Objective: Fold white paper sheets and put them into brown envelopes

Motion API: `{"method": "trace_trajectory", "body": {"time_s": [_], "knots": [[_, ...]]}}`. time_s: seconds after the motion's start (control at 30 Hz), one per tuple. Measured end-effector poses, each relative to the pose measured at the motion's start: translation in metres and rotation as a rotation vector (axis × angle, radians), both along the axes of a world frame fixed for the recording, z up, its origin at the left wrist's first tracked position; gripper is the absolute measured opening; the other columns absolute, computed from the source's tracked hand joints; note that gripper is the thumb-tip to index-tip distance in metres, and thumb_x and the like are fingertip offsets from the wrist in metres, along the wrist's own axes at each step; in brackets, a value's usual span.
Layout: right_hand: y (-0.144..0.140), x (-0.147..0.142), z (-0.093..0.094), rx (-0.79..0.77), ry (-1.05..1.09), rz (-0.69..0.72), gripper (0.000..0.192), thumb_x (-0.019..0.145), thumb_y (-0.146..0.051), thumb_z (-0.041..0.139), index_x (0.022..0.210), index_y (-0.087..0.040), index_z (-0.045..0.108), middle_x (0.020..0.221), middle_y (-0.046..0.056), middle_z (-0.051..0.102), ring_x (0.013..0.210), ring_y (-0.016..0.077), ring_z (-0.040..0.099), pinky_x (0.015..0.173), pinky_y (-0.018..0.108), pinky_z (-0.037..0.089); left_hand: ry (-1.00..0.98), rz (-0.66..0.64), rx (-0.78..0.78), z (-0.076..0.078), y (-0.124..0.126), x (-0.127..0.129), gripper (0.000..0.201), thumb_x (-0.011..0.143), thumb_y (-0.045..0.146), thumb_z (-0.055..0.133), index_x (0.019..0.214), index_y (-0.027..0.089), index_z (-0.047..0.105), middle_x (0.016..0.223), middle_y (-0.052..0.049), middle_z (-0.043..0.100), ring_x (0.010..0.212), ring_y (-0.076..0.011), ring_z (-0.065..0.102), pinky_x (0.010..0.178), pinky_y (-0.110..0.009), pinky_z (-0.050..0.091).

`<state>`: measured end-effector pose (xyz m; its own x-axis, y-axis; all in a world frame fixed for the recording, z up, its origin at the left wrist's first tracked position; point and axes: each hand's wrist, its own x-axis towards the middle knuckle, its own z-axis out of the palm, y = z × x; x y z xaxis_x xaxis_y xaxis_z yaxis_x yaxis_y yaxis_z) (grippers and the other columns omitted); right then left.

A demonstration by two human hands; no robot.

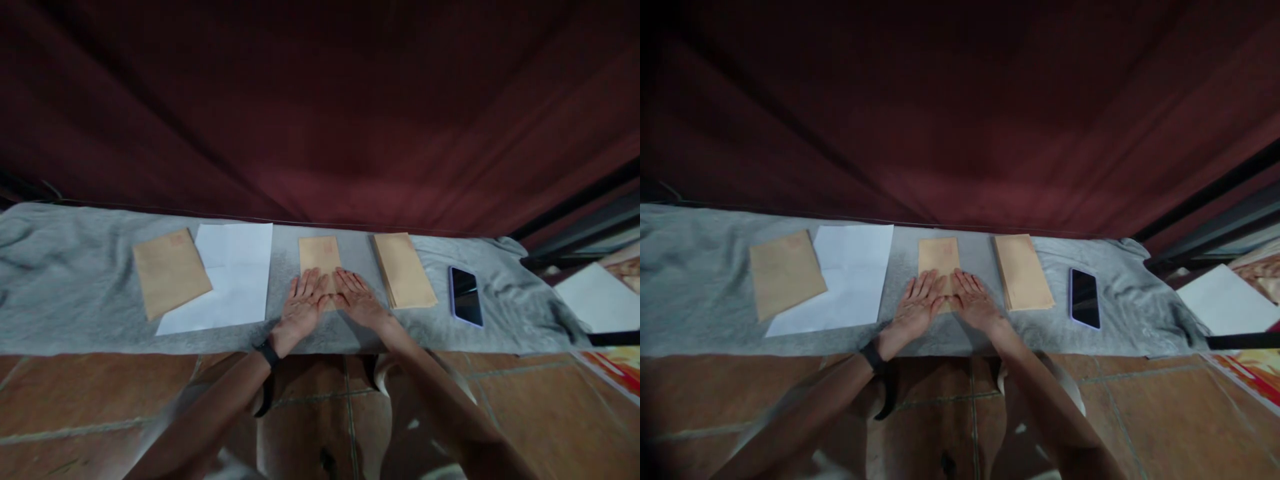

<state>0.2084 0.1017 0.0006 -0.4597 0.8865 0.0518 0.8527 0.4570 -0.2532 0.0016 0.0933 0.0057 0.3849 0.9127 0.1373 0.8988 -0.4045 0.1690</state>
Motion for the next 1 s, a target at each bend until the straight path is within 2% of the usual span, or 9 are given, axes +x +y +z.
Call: {"method": "trace_trajectory", "body": {"time_s": [0.1, 0.23, 0.37, 0.47, 0.57, 0.73, 0.87, 1.0], "knots": [[0.001, 0.015, 0.003, -0.047, -0.002, 0.020, 0.066, 0.108, -0.047, 0.036, 0.166, -0.017, 0.026, 0.171, 0.010, 0.026, 0.159, 0.0230, 0.024, 0.132, 0.045, 0.021, 0.054, 0.027, 0.003, 0.002, -0.001, -0.007, 0.056, 0.108, 0.040, 0.031, 0.160, 0.023, 0.040, 0.170, -0.010, 0.030, 0.159, -0.0299, 0.024, 0.128, -0.054, 0.021], [0.003, 0.026, 0.003, -0.094, -0.014, 0.015, 0.064, 0.108, -0.042, 0.037, 0.165, -0.015, 0.027, 0.171, 0.010, 0.026, 0.160, 0.0236, 0.022, 0.132, 0.045, 0.018, 0.097, 0.074, -0.005, 0.003, -0.002, -0.013, 0.058, 0.107, 0.045, 0.033, 0.161, 0.023, 0.040, 0.170, -0.009, 0.030, 0.158, -0.0317, 0.026, 0.128, -0.054, 0.024], [0.004, 0.029, 0.006, -0.096, 0.012, 0.023, 0.065, 0.106, -0.036, 0.041, 0.167, -0.019, 0.024, 0.171, 0.009, 0.027, 0.160, 0.0239, 0.023, 0.132, 0.046, 0.020, 0.091, 0.114, 0.030, 0.000, -0.004, -0.016, 0.060, 0.106, 0.047, 0.035, 0.162, 0.024, 0.038, 0.170, -0.009, 0.031, 0.158, -0.0315, 0.026, 0.127, -0.056, 0.025], [0.002, 0.025, 0.012, -0.069, 0.058, 0.038, 0.069, 0.105, -0.034, 0.044, 0.168, -0.020, 0.019, 0.171, 0.009, 0.027, 0.159, 0.0237, 0.024, 0.132, 0.047, 0.022, 0.092, 0.115, 0.053, -0.002, -0.005, -0.015, 0.061, 0.106, 0.047, 0.034, 0.163, 0.024, 0.035, 0.169, -0.010, 0.032, 0.158, -0.0307, 0.026, 0.127, -0.056, 0.025], [-0.004, 0.012, 0.017, -0.056, 0.102, 0.055, 0.071, 0.105, -0.040, 0.044, 0.168, -0.019, 0.017, 0.172, 0.008, 0.024, 0.160, 0.0234, 0.021, 0.132, 0.047, 0.022, 0.112, 0.117, 0.057, -0.003, -0.007, -0.014, 0.060, 0.107, 0.046, 0.035, 0.162, 0.022, 0.036, 0.170, -0.011, 0.029, 0.158, -0.0321, 0.025, 0.127, -0.056, 0.024], [-0.015, -0.009, 0.011, -0.075, 0.050, 0.032, 0.071, 0.105, -0.042, 0.046, 0.167, -0.019, 0.021, 0.173, 0.009, 0.018, 0.161, 0.0270, 0.017, 0.132, 0.050, 0.017, 0.085, 0.118, 0.052, -0.001, -0.006, -0.013, 0.059, 0.107, 0.044, 0.037, 0.161, 0.020, 0.039, 0.170, -0.012, 0.029, 0.158, -0.0332, 0.025, 0.128, -0.057, 0.023], [-0.014, -0.012, 0.004, -0.102, 0.020, -0.008, 0.065, 0.106, -0.034, 0.038, 0.167, -0.019, 0.021, 0.173, 0.008, 0.020, 0.161, 0.0240, 0.018, 0.132, 0.048, 0.015, 0.049, 0.054, 0.077, 0.009, -0.007, -0.010, 0.057, 0.107, 0.036, 0.033, 0.160, 0.014, 0.040, 0.168, -0.013, 0.032, 0.159, -0.0287, 0.024, 0.130, -0.052, 0.024], [-0.012, -0.010, 0.003, -0.116, 0.026, -0.007, 0.064, 0.106, -0.032, 0.034, 0.167, -0.019, 0.022, 0.173, 0.007, 0.020, 0.161, 0.0226, 0.016, 0.132, 0.048, 0.015, 0.024, -0.050, 0.051, 0.013, -0.028, 0.003, 0.057, 0.108, 0.030, 0.028, 0.158, 0.006, 0.040, 0.167, -0.016, 0.035, 0.158, -0.0257, 0.027, 0.130, -0.045, 0.027]]}}
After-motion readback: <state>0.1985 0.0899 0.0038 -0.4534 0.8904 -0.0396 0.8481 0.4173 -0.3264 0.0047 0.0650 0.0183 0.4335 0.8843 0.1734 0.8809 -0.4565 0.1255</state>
